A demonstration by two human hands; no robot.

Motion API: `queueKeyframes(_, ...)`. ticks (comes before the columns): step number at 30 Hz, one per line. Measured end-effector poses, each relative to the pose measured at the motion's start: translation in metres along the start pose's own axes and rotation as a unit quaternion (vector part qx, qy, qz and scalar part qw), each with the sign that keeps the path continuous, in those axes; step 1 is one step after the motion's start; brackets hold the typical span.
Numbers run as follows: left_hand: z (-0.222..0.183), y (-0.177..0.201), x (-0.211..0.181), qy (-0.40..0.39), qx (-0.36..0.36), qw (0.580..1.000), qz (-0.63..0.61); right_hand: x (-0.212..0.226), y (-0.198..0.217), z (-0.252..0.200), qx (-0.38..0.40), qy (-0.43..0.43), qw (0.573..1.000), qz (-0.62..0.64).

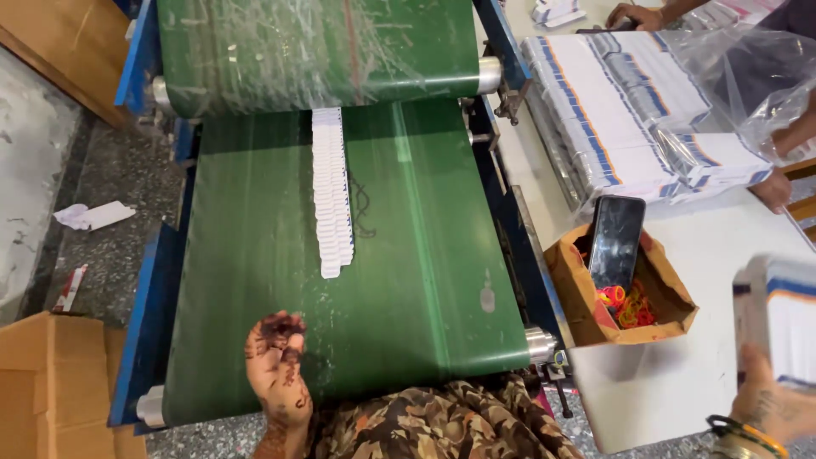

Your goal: The person gathers and aligns stacks of white and blue paper slips from a green conveyor belt and places them on a work table.

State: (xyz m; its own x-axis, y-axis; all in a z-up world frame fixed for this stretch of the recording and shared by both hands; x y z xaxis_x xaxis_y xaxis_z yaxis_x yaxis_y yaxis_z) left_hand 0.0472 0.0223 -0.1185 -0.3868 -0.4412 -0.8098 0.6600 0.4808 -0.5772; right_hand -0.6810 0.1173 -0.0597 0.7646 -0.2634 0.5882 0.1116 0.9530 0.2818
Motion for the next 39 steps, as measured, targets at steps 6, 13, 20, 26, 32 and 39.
queueKeyframes(6, -0.007, -0.011, 0.013, 0.062, 0.009, 0.998, 0.019, -0.054, -0.034, -0.021, 0.052, -0.005, 0.933, -0.356)
queueKeyframes(13, -0.017, -0.032, 0.007, 0.053, 0.036, 0.997, 0.031, 0.117, -0.108, 0.005, 0.266, 0.125, 0.949, -0.111)
queueKeyframes(20, -0.029, -0.013, 0.008, 0.078, 0.012, 0.995, 0.065, 0.105, -0.186, -0.038, 0.503, 0.257, 0.712, -0.416)
queueKeyframes(26, -0.026, 0.002, 0.006, 0.083, -0.002, 0.993, 0.079, 0.089, -0.191, -0.059, 0.533, 0.262, 0.682, -0.426)
queueKeyframes(32, -0.024, 0.000, 0.019, 0.115, 0.011, 0.992, 0.055, 0.099, -0.178, -0.041, 0.508, 0.207, 0.716, -0.432)
queueKeyframes(39, -0.027, -0.003, 0.029, 0.139, 0.035, 0.988, 0.063, 0.133, -0.147, 0.000, 0.482, 0.161, 0.755, -0.414)
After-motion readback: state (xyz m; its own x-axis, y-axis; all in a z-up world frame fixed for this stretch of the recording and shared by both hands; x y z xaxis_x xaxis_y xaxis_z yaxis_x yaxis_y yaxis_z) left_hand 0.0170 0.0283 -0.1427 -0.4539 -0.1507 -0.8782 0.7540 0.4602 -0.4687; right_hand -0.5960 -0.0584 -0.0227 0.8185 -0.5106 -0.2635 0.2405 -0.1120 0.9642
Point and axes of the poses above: each hand's wrist, its own z-axis towards the middle knuckle, its own y-axis out of the back of the hand, x = y × z, the point moved 7 cm from there along z, towards the middle knuckle, and after that the axes turned 13 degrees about -x, right-handed, at the moved point
